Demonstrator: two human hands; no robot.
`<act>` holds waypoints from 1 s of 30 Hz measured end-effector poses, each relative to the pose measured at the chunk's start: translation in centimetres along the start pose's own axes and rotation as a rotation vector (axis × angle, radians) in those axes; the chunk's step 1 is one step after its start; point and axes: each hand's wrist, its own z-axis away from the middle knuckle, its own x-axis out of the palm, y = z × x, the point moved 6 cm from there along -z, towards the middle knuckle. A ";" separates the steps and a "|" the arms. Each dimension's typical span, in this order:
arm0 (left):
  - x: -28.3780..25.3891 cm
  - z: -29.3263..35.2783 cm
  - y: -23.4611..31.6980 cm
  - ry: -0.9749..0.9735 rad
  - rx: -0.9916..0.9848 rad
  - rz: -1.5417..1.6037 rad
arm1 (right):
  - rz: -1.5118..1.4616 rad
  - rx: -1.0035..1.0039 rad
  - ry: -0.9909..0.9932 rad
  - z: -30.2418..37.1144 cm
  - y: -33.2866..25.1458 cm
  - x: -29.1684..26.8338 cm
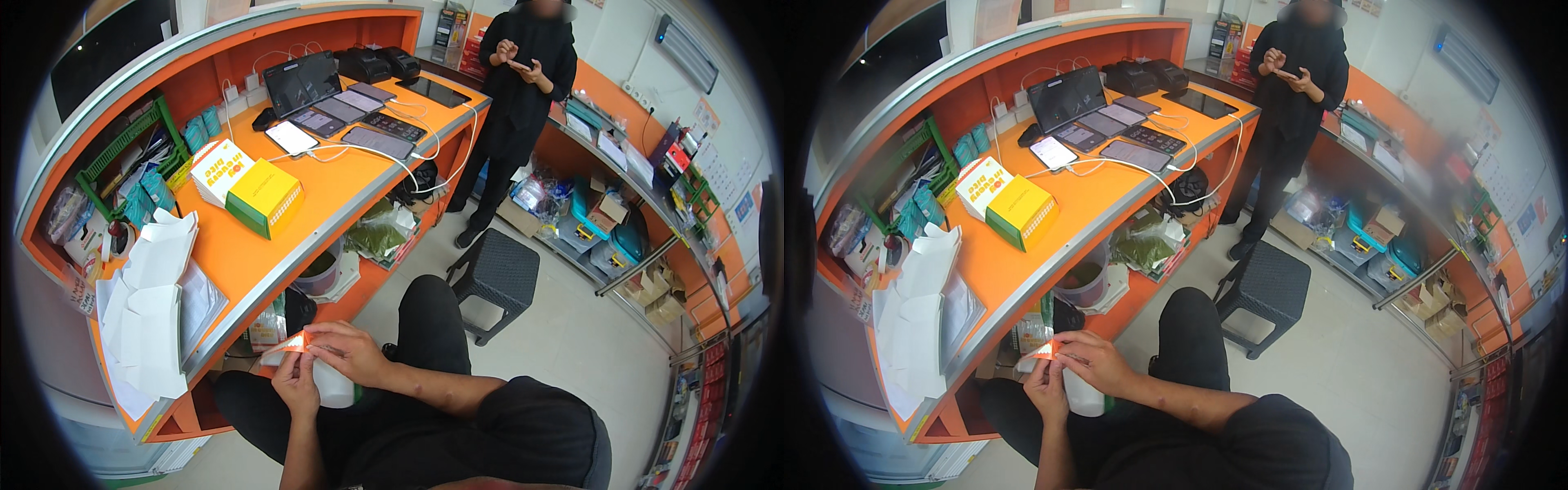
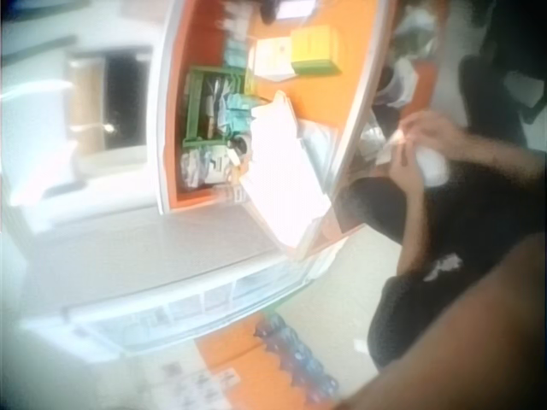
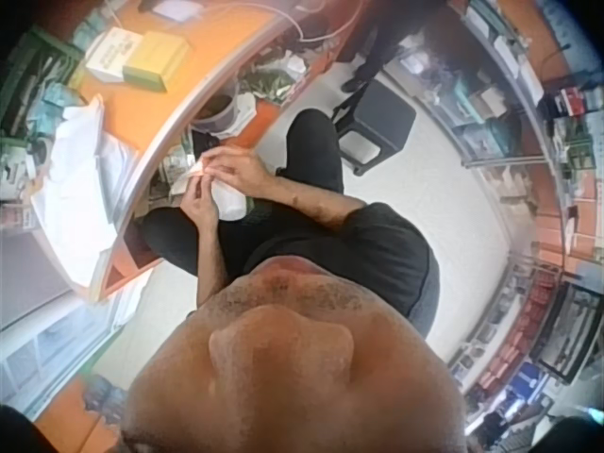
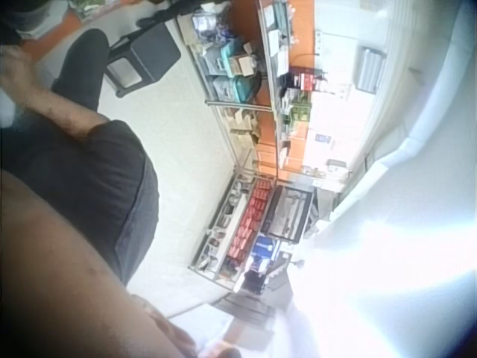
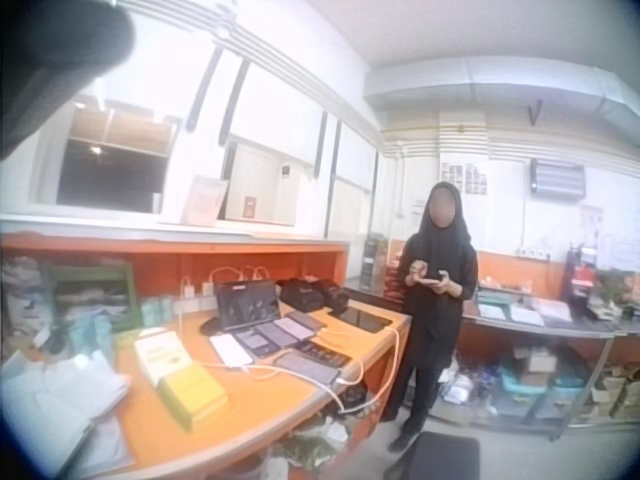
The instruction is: The person assembles small rectangular boxes from flat cardboard pieces. They fold the flaps, align the edges, and secure the boxes using adhesive tape. The person handles multiple boxes sequentially, moving between a counter and a low stool.
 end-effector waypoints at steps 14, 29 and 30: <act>-0.7 -0.8 0.3 -0.059 -0.011 -0.040 | -0.164 0.083 -0.156 0.1 0.5 0.4; 3.9 1.9 3.8 -0.577 -0.092 -0.457 | -0.339 0.281 0.249 -0.4 5.3 -0.9; 3.9 2.6 6.1 -0.859 -0.218 -0.624 | -0.292 0.309 0.207 -0.7 5.9 -1.1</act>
